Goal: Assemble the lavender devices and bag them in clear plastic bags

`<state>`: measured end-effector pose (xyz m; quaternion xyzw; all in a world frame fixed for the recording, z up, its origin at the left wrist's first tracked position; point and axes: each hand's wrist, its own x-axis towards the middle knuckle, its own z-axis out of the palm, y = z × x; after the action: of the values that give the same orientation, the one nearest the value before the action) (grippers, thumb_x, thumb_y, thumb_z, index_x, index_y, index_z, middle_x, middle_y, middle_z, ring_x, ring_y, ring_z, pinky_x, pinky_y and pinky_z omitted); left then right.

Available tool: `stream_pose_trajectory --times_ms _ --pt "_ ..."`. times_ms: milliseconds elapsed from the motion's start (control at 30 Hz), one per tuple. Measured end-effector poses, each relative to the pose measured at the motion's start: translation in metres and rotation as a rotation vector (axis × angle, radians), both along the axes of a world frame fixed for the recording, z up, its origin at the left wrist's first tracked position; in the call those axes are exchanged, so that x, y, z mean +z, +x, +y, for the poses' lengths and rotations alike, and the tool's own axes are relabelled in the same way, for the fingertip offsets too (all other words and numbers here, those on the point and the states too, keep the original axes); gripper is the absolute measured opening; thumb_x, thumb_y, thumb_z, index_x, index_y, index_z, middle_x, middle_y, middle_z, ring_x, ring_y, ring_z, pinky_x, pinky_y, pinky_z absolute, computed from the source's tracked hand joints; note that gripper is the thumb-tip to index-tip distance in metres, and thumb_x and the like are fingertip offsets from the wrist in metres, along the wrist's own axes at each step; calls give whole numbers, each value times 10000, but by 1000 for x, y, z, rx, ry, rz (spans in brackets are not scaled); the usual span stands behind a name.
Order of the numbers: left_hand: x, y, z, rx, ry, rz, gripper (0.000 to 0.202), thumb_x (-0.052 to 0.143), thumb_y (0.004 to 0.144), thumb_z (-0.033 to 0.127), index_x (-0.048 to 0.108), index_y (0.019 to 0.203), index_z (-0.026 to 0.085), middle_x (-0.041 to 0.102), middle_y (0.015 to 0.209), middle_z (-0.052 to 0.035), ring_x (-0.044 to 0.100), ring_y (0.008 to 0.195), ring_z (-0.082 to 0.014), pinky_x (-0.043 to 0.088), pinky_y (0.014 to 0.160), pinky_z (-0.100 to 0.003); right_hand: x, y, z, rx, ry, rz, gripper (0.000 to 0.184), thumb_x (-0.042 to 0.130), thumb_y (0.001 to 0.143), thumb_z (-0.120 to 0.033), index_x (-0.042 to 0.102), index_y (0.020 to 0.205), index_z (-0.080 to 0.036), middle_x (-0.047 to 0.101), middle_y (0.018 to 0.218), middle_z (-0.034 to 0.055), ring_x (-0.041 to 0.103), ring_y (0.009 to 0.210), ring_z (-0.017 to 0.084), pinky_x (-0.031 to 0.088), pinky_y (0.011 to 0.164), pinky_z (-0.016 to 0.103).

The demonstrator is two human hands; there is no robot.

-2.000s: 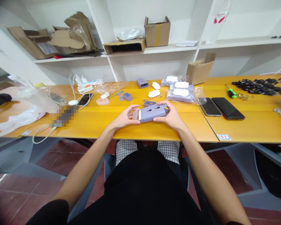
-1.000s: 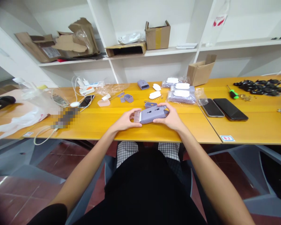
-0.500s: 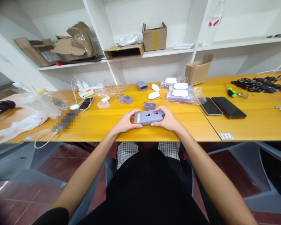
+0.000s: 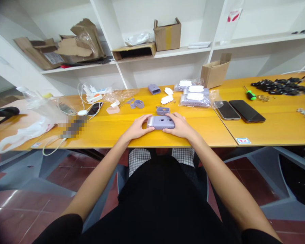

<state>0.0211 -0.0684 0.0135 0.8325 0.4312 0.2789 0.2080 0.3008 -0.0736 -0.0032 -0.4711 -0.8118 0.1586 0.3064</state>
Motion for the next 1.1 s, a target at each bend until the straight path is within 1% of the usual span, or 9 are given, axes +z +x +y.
stream_pose_trajectory --times_ms 100,233,300,400,567,700,900,1100 --pt "3 -2 0 8 -1 13 721 794 878 498 535 1496 233 591 1526 -126 573 1378 -343 425 1199 -525 -1 1 1 3 3 -1 761 808 817 -534 570 1492 -274 621 1348 152 606 1281 410 425 1142 646" --pt "6 -6 3 -4 -46 9 766 884 781 508 586 1433 235 646 1460 -115 599 1344 -357 434 1182 -535 -2 1 3 16 13 13 750 822 805 -523 582 1476 -290 627 1339 139 609 1277 403 428 1143 644" --pt "6 -8 5 -10 -59 -3 786 901 759 501 588 1429 233 645 1464 -117 598 1350 -358 435 1181 -535 -2 2 3 20 16 14 744 824 804 -525 584 1472 -304 634 1321 129 612 1270 401 434 1138 642" --pt "3 -11 8 -25 -81 -20 820 914 742 461 574 1452 231 617 1503 -129 581 1378 -360 414 1201 -546 -2 2 3 17 10 8 745 821 807 -527 583 1474 -295 635 1308 133 615 1257 400 441 1130 642" --pt "0 -14 9 -52 -115 -66 831 912 737 394 565 1476 237 594 1530 -136 572 1397 -348 395 1221 -549 -2 2 3 22 11 -5 741 814 814 -537 576 1477 -305 634 1306 134 608 1260 409 443 1118 655" --pt "1 -13 7 -30 -92 -26 813 895 761 419 559 1483 251 600 1523 -125 570 1393 -353 392 1218 -561 -1 2 3 23 4 -4 750 812 813 -543 575 1482 -299 632 1313 136 603 1272 411 437 1127 658" --pt "4 -10 3 -21 -44 20 785 888 782 413 555 1468 226 609 1509 -127 565 1389 -349 401 1211 -530 0 3 3 41 12 -2 750 810 821 -527 568 1495 -303 636 1338 139 594 1298 415 429 1140 655" --pt "2 -11 4 -69 -34 10 790 922 740 440 574 1422 244 649 1440 -112 597 1347 -354 433 1184 -529 0 8 1 78 1 -17 750 775 855 -558 541 1522 -308 586 1416 146 570 1330 422 413 1148 653"
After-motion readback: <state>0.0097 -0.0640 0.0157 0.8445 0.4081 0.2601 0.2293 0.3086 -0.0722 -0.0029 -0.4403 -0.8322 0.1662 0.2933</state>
